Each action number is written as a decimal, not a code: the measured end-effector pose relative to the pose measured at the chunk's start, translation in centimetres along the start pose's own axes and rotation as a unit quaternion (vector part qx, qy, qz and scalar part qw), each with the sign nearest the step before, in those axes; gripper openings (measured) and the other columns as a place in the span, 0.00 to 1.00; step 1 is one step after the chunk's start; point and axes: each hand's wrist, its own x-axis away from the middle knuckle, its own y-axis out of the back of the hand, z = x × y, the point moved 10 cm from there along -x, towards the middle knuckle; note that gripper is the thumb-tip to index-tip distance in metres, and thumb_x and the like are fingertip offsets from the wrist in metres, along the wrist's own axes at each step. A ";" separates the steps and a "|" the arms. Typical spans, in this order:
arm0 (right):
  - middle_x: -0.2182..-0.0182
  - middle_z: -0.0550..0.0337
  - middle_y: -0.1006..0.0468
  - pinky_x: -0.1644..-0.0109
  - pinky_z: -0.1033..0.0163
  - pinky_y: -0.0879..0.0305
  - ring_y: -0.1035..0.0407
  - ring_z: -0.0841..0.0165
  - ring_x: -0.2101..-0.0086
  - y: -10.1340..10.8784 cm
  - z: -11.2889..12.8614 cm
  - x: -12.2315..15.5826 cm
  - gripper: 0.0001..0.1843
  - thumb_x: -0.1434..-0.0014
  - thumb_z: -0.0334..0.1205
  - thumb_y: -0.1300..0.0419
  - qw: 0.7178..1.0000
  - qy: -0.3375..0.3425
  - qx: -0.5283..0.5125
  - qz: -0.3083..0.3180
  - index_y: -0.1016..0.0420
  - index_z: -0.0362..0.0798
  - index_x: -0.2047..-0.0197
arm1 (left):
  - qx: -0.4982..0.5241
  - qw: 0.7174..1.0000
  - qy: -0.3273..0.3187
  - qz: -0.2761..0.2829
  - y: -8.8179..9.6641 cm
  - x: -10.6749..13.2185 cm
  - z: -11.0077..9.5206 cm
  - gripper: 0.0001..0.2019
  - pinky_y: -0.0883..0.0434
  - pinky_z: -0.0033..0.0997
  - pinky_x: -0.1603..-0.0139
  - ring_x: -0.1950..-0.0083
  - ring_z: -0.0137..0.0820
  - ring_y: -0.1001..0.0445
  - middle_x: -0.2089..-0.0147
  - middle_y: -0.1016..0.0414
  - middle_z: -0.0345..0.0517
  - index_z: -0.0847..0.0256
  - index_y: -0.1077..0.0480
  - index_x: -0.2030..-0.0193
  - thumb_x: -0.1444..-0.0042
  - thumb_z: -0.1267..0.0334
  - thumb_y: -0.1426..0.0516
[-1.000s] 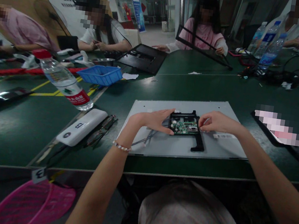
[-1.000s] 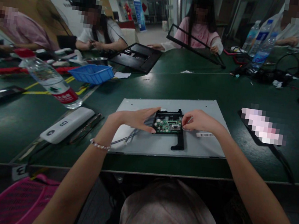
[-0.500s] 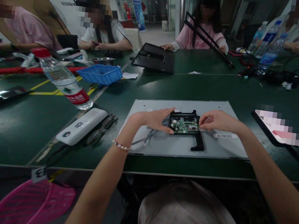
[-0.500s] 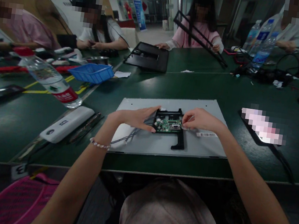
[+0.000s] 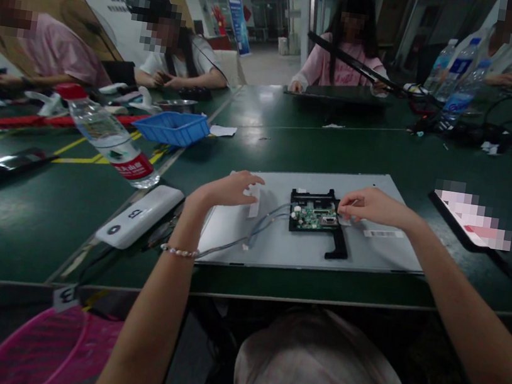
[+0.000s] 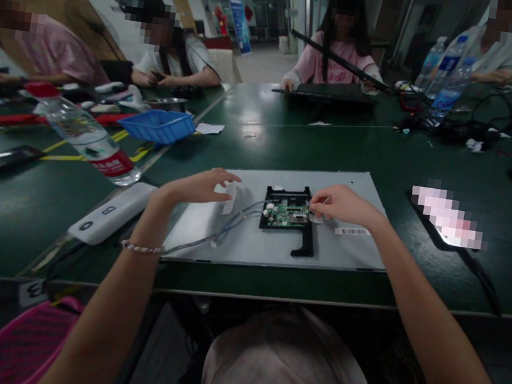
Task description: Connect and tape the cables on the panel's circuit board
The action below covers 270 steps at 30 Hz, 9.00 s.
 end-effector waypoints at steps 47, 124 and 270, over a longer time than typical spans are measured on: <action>0.54 0.42 0.22 0.47 0.53 0.38 0.30 0.58 0.52 -12.4 14.7 0.2 0.21 0.35 0.46 0.49 0.847 0.393 0.359 -0.013 0.27 0.37 0.51 | 0.163 0.977 -0.078 0.113 -3.0 1.6 -5.6 0.09 0.35 0.24 0.66 0.69 0.27 0.29 0.70 0.26 0.39 0.61 0.28 0.65 0.49 0.58 0.44; 0.62 0.58 0.20 0.60 0.62 0.32 0.27 0.66 0.64 0.9 -0.7 1.7 0.12 0.43 0.41 0.44 0.981 0.083 0.121 -0.123 0.21 0.50 0.60 | 0.133 0.989 -0.016 -0.055 0.5 1.1 -2.5 0.22 0.36 0.24 0.68 0.68 0.28 0.31 0.69 0.28 0.42 0.64 0.27 0.60 0.39 0.47 0.53; 0.59 0.55 0.21 0.57 0.61 0.37 0.28 0.63 0.59 1.6 2.8 -6.9 0.12 0.39 0.39 0.47 0.923 0.118 0.341 -0.132 0.22 0.48 0.60 | 0.082 0.980 -0.058 -0.173 2.3 -1.2 -4.1 0.24 0.40 0.39 0.37 0.39 0.37 0.36 0.38 0.38 0.52 0.60 0.43 0.37 0.37 0.53 0.51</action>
